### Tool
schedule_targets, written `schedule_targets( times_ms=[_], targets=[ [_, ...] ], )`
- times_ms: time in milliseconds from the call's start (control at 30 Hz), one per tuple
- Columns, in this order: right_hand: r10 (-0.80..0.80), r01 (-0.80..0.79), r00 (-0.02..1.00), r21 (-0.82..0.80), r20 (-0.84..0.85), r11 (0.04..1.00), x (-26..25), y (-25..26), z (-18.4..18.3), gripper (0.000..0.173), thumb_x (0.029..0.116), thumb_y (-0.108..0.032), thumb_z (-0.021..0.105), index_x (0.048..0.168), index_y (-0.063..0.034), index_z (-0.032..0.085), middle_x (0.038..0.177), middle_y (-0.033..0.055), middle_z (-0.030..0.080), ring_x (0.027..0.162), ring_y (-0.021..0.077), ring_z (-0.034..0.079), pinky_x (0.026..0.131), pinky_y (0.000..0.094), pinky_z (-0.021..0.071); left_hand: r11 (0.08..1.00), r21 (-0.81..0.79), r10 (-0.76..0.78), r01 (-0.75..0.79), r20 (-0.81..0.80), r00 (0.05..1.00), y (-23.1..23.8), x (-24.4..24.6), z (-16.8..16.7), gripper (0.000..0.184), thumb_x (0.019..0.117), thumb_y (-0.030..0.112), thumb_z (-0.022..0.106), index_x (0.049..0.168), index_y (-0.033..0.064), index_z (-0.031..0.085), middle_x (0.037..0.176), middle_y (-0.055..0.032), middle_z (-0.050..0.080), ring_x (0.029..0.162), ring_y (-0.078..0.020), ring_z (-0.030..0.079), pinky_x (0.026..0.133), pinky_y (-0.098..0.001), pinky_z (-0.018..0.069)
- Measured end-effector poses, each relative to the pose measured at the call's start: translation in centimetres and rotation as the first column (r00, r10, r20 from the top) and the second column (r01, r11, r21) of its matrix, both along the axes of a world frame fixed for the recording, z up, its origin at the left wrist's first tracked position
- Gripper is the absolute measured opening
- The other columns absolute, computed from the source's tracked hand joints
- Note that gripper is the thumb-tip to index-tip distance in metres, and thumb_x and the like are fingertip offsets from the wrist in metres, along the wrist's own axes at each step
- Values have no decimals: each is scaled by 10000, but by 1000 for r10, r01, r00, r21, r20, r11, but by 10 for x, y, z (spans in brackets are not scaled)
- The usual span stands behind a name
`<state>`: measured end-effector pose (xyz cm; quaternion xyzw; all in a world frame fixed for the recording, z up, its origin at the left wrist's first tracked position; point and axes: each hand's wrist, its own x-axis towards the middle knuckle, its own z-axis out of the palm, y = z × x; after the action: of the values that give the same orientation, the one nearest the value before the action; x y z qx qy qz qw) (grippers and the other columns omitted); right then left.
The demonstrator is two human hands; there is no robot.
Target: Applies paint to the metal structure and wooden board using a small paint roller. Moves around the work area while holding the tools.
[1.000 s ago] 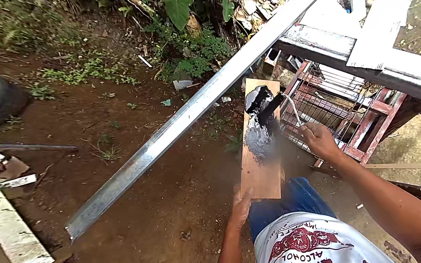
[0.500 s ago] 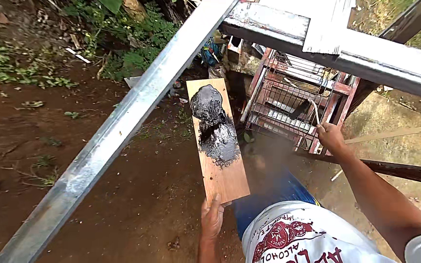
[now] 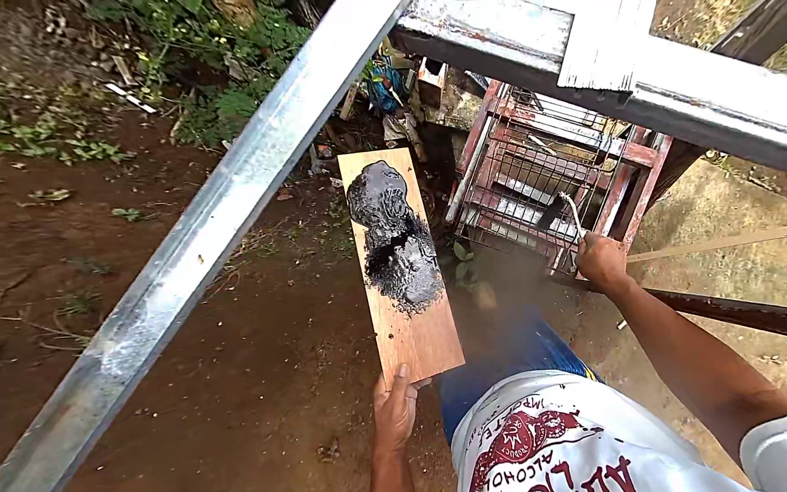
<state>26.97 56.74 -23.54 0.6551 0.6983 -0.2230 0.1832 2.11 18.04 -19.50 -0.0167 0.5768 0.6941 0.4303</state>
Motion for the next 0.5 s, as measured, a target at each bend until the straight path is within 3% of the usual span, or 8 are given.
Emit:
schedule_targets(
  times_ms=[67,200,367,500],
  targets=[
    [11,-13,1000,-42,-28,999,2,-1,6,403,1098,-323,391,1080,-32,670,1041,291,693,993,515,675,759,721,508,1000,-9,3,-3,-5,1000,2,0,1,521,960,322,703,1313,0,495,1091,-153,737,877,-258,760,726,-414,653],
    [-22,22,1000,32,-18,999,-1,4,7,400,1100,-324,378,1049,-36,650,996,287,692,972,507,684,733,698,517,1000,9,0,0,2,1000,3,-2,-3,501,967,301,698,1307,-8,497,1095,-161,736,874,-263,761,729,-417,653],
    [-44,40,997,-55,-71,998,5,1,0,413,1102,-304,407,1045,9,670,1028,305,685,1009,512,667,804,718,497,1000,18,-11,11,1,1000,2,-6,-2,495,972,309,693,1307,0,501,1092,-161,736,876,-261,760,732,-412,653],
    [-106,105,991,-15,-86,994,0,5,5,434,1109,-312,398,1046,13,679,1051,308,687,1048,509,663,849,708,493,1000,24,-14,14,10,1000,3,-6,-3,489,971,298,696,1306,0,502,1085,-163,737,865,-260,761,719,-410,653]
  ],
)
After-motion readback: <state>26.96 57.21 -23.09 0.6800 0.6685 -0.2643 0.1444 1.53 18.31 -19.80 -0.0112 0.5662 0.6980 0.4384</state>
